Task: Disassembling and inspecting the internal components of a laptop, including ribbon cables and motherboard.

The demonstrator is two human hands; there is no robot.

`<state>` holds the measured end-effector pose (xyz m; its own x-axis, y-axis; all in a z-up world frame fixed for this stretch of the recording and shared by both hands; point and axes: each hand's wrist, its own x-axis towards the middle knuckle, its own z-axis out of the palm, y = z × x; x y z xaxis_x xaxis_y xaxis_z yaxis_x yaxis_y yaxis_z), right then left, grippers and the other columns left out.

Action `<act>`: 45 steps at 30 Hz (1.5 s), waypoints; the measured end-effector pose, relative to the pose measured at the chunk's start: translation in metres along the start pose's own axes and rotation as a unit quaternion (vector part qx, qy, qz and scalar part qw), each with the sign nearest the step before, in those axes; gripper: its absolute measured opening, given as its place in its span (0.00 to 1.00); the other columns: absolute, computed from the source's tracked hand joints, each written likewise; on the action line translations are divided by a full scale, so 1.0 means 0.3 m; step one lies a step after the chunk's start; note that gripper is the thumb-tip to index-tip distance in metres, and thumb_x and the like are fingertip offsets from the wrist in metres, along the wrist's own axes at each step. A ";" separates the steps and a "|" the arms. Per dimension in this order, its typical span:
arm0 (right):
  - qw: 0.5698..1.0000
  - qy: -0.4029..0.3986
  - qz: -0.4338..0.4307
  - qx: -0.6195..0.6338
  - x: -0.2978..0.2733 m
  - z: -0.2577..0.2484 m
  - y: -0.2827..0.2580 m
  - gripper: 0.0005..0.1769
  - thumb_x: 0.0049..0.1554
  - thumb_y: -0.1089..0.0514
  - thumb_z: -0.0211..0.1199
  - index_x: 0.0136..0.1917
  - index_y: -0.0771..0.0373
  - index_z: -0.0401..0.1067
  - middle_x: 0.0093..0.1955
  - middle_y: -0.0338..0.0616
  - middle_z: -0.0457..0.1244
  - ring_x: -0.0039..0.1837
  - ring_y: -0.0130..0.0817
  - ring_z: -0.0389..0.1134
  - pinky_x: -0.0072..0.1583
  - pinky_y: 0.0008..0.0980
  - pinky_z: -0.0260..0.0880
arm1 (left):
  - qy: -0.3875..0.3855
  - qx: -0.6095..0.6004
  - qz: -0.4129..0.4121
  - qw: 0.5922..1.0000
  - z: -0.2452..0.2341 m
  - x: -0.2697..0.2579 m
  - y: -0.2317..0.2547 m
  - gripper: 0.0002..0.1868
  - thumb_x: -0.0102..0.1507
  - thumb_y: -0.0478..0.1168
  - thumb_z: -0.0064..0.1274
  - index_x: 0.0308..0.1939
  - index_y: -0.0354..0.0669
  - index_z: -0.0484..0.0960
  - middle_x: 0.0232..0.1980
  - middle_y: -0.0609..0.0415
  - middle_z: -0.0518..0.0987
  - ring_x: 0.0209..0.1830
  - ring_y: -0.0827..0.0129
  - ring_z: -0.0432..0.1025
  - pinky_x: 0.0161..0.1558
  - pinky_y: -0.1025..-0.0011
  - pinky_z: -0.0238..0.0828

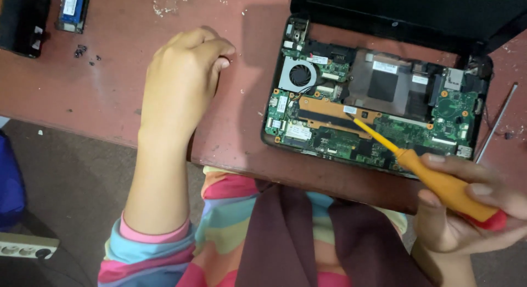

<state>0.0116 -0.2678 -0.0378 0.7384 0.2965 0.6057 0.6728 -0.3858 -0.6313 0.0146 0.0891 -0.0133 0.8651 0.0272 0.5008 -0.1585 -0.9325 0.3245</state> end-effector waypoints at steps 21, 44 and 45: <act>0.992 0.070 -0.006 0.109 -0.064 -0.036 -0.016 0.23 0.60 0.54 0.56 0.64 0.45 0.50 0.58 0.52 0.58 0.57 0.41 0.66 0.61 0.38 0.74 | 0.001 -0.314 -0.055 0.948 0.044 -0.038 0.169 0.06 0.57 0.25 0.44 0.35 0.36 0.69 0.35 0.53 0.68 0.31 0.70 0.60 0.35 0.75 0.58; 0.992 -0.042 0.087 -0.084 -0.154 -0.143 -0.076 0.09 0.64 0.62 0.60 0.49 0.45 0.71 0.58 0.20 0.57 0.53 0.01 0.59 0.64 0.01 0.48 | -0.083 -0.739 -0.050 0.666 0.121 -0.082 0.313 0.04 0.66 0.32 0.49 0.43 0.45 0.71 0.45 0.55 0.70 0.47 0.72 0.64 0.51 0.76 0.63; 0.992 -0.041 0.087 -0.083 -0.216 -0.217 0.100 0.09 0.64 0.62 0.60 0.49 0.45 0.71 0.58 0.20 0.57 0.53 0.01 0.59 0.64 0.01 0.48 | -0.084 -0.739 -0.050 0.667 0.120 -0.079 0.311 0.04 0.66 0.32 0.49 0.43 0.45 0.71 0.45 0.55 0.70 0.47 0.72 0.64 0.51 0.76 0.63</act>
<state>-0.0190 -0.3553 -0.0644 0.8487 0.2800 0.4487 0.5226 -0.5745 -0.6299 -0.0036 -0.0115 -0.0237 0.9276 -0.0936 0.3617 -0.2852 0.4477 0.8475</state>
